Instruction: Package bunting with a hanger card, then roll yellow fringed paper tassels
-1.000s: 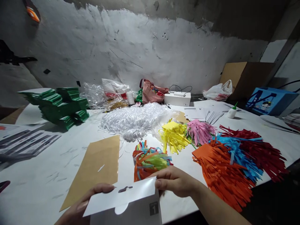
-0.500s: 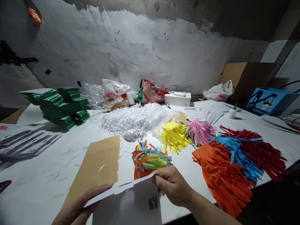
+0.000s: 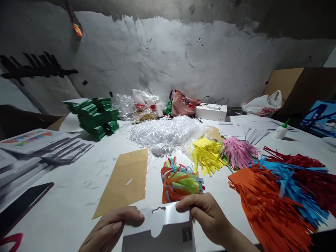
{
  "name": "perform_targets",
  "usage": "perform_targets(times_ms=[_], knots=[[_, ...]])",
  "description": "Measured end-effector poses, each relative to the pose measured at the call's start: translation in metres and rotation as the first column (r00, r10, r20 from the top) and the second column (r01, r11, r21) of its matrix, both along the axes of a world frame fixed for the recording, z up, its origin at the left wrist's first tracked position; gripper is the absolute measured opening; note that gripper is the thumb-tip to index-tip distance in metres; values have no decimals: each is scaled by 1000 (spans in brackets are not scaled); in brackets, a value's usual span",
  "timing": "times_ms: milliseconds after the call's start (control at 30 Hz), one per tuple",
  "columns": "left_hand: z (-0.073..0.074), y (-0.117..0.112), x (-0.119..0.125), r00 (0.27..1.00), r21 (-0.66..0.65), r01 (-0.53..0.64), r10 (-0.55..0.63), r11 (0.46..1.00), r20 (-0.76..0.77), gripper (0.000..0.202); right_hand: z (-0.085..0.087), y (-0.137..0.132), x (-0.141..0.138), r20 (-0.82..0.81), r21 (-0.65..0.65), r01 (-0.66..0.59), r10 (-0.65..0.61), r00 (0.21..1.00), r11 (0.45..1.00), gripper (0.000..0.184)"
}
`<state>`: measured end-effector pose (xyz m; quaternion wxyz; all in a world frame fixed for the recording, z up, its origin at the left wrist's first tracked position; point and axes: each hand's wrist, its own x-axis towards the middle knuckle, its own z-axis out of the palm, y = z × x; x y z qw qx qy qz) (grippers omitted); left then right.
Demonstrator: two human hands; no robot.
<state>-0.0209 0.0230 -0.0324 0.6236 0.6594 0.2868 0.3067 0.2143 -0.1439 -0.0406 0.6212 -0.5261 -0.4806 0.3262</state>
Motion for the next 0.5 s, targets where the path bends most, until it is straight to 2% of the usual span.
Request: perform_targets(times_ms=[133,300,367,433,500], knots=[[6,-6,5,996,29,69,-67,997,-65,38,2,-5,3,87,48,9,-13,996,999,22],[7,-12,5,988,135,-4,25,991,-155,41,2,-10,8,209,54,30,-41,977,998,21],[6,-12,3,985,137,-14,37,991,-169,44,4,-10,8,240,19,37,-41,970,999,23],[4,-11,2,993,46,0,5,999,-120,44,6,-8,7,239,-20,37,-31,971,999,24],[2,-9,1,998,-126,59,-61,990,-14,46,8,-6,5,211,-54,35,-23,977,998,24]])
